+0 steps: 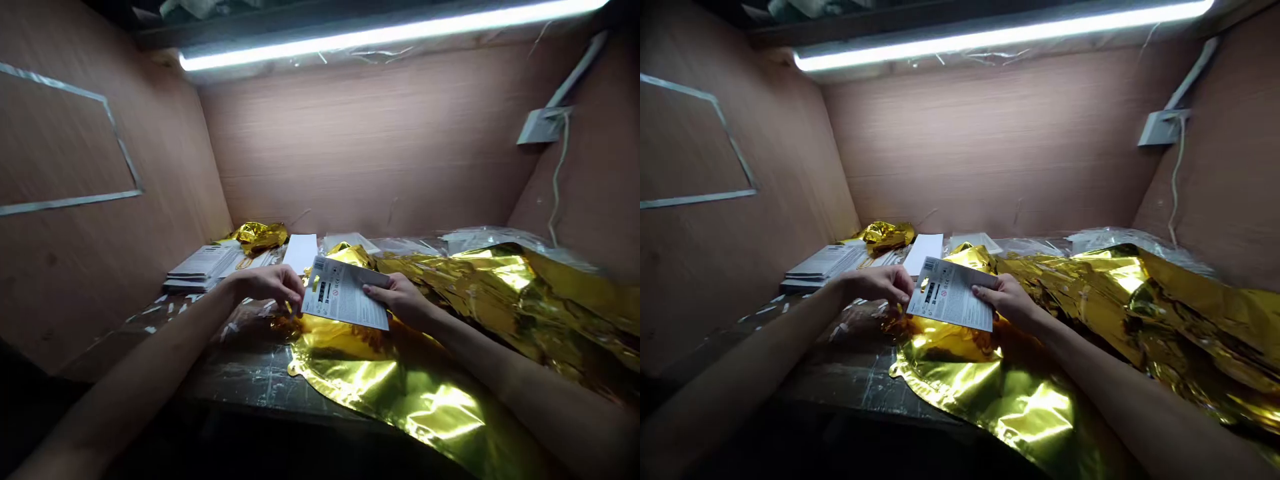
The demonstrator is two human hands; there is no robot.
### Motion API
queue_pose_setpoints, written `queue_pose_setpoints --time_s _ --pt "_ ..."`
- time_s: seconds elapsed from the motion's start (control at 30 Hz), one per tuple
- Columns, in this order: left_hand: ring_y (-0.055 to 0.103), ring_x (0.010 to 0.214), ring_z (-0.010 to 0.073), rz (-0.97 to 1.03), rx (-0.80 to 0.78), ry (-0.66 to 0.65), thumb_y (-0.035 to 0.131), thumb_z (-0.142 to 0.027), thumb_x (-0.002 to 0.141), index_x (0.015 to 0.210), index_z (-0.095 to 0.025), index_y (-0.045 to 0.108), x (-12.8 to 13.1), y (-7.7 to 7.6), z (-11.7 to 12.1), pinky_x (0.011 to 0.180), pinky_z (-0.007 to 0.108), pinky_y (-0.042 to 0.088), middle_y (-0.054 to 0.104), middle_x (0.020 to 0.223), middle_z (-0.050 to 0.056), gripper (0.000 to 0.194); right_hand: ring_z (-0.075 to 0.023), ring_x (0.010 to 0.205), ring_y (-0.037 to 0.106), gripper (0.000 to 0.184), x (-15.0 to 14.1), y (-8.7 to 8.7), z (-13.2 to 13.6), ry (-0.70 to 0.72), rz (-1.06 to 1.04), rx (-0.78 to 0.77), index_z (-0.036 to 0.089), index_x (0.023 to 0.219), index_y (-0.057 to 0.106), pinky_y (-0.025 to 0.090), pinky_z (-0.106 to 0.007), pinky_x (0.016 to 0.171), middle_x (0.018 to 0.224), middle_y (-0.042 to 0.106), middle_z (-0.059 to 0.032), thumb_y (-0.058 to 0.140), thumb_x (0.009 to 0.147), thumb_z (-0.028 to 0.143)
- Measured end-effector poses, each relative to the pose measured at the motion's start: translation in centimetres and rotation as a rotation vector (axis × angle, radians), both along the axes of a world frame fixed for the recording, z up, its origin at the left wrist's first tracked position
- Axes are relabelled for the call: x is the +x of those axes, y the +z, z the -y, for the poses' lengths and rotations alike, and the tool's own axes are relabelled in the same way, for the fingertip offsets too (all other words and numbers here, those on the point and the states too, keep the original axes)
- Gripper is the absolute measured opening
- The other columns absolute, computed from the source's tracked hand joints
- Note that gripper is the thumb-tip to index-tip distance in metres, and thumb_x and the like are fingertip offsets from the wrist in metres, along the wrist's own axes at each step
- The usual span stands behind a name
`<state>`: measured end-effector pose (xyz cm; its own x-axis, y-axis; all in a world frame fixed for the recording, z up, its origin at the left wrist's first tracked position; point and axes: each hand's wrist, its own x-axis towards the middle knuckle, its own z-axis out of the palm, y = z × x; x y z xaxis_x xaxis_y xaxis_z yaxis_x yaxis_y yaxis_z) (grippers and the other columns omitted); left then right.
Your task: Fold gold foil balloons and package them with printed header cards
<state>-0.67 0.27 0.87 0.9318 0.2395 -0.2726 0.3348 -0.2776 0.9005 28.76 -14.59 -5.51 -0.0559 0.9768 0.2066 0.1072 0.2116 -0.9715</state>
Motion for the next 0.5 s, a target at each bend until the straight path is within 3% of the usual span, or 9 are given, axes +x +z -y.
queue_pose_setpoints --time_s 0.07,0.13,0.2,0.27,0.33,0.5 --pt "0.075 0.076 0.0212 -0.029 0.128 0.089 0.08 -0.05 0.082 0.098 -0.016 0.082 -0.2 0.6 -0.2 0.057 0.023 0.056 0.08 0.093 0.013 0.038 -0.0091 0.041 0.045 0.04 -0.2 0.2 -0.2 -0.058 -0.009 0.007 0.016 0.061 0.057 0.037 -0.023 0.039 0.05 0.051 0.0028 0.077 0.077 0.047" --pt "0.075 0.078 0.0221 0.015 0.286 0.287 0.074 -0.055 0.085 0.098 -0.016 0.081 0.4 0.9 -0.3 0.053 0.022 0.052 0.08 0.095 0.014 0.042 -0.0103 0.04 0.047 0.036 0.0 0.3 -0.6 -0.198 -0.013 0.023 0.017 0.061 0.057 0.038 -0.023 0.037 0.05 0.054 0.001 0.075 0.078 0.043" --pt "0.074 0.071 0.0207 0.055 0.418 0.431 0.07 -0.056 0.088 0.096 -0.015 0.079 1.8 1.0 -0.5 0.047 0.021 0.046 0.079 0.091 0.013 0.043 -0.0125 0.041 0.052 0.032 0.6 0.4 -1.3 -0.448 -0.038 0.04 0.016 0.062 0.06 0.04 -0.024 0.037 0.052 0.059 -0.0022 0.071 0.081 0.04" --pt "0.071 0.062 0.0185 0.062 0.546 0.487 0.069 -0.05 0.089 0.093 -0.015 0.079 3.9 1.0 -1.0 0.048 0.022 0.044 0.079 0.086 0.011 0.036 -0.0148 0.043 0.057 0.03 1.5 0.3 -2.0 -0.709 -0.078 0.041 0.015 0.065 0.063 0.045 -0.025 0.039 0.057 0.066 -0.0057 0.068 0.083 0.038" --pt "0.069 0.06 0.0175 0.057 0.671 0.533 0.071 -0.04 0.087 0.085 -0.016 0.079 6.6 1.2 -2.0 0.054 0.024 0.046 0.078 0.081 0.009 0.026 -0.0168 0.045 0.061 0.028 2.5 0.2 -2.5 -0.869 -0.102 0.015 0.014 0.068 0.066 0.048 -0.026 0.04 0.064 0.071 -0.0088 0.067 0.085 0.038" --pt "0.069 0.079 0.0212 0.048 0.802 0.781 0.074 -0.025 0.085 0.068 -0.017 0.071 14.1 1.8 -6.4 0.07 0.025 0.046 0.073 0.072 0.008 0.019 -0.02 0.048 0.066 0.028 3.3 0.1 -2.9 -0.952 -0.066 -0.031 0.013 0.072 0.069 0.052 -0.027 0.041 0.07 0.074 -0.0124 0.067 0.085 0.037"
